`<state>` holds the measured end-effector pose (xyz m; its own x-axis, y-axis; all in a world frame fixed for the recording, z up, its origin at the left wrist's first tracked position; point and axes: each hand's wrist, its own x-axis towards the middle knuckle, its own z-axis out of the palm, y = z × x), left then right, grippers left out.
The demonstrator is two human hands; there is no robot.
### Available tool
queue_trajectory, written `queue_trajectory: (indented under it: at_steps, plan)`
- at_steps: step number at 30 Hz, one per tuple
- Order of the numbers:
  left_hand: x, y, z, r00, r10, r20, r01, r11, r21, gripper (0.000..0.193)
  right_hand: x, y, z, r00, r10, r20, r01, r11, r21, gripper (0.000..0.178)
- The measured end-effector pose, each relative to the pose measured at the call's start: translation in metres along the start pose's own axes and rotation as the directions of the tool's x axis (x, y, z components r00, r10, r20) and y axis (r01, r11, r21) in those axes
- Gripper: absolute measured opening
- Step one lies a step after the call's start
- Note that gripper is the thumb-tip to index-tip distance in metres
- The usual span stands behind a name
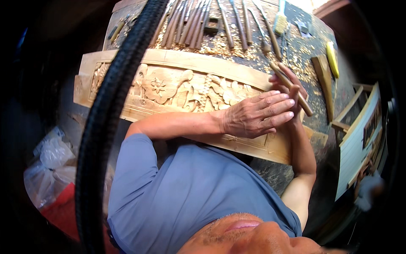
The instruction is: The person carves intricate floral designs into a large wooden panel using various chisels and a mallet.
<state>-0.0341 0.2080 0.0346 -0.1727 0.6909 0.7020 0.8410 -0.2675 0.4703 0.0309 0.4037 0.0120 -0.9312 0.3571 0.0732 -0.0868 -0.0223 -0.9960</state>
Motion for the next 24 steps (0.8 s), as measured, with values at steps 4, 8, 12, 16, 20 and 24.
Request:
queue_trajectory:
  at_steps: [4,8,12,16,20,24]
  plan:
    - [-0.009,-0.023,-0.021,0.995,-0.1,0.025,0.099,0.994,0.047,0.068,0.001,0.003,-0.001,0.999,-0.044,-0.023,0.039,0.979,-0.2,0.104]
    - [-0.036,-0.035,-0.028,0.989,-0.139,0.041,0.135,0.986,0.097,0.06,0.002,0.006,-0.004,0.998,0.061,-0.016,-0.063,0.988,-0.14,0.093]
    - [-0.036,-0.034,-0.03,0.982,0.021,0.186,-0.051,0.987,0.155,0.052,0.005,-0.006,0.009,0.998,0.049,-0.049,-0.063,0.943,-0.326,0.068]
    - [-0.038,-0.041,-0.025,0.997,-0.024,0.079,0.011,0.986,0.164,0.058,0.044,-0.015,0.03,0.998,0.029,0.054,-0.009,0.944,-0.331,0.046]
    - [-0.038,-0.043,-0.02,0.999,0.047,0.0,-0.046,0.986,0.157,0.06,0.101,-0.025,0.071,0.974,-0.103,0.201,0.183,0.882,-0.434,0.036]
    - [-0.038,-0.041,-0.029,0.997,0.072,0.001,-0.071,0.984,0.166,0.06,0.14,-0.012,0.098,0.974,-0.031,0.224,0.12,0.913,-0.391,0.036]
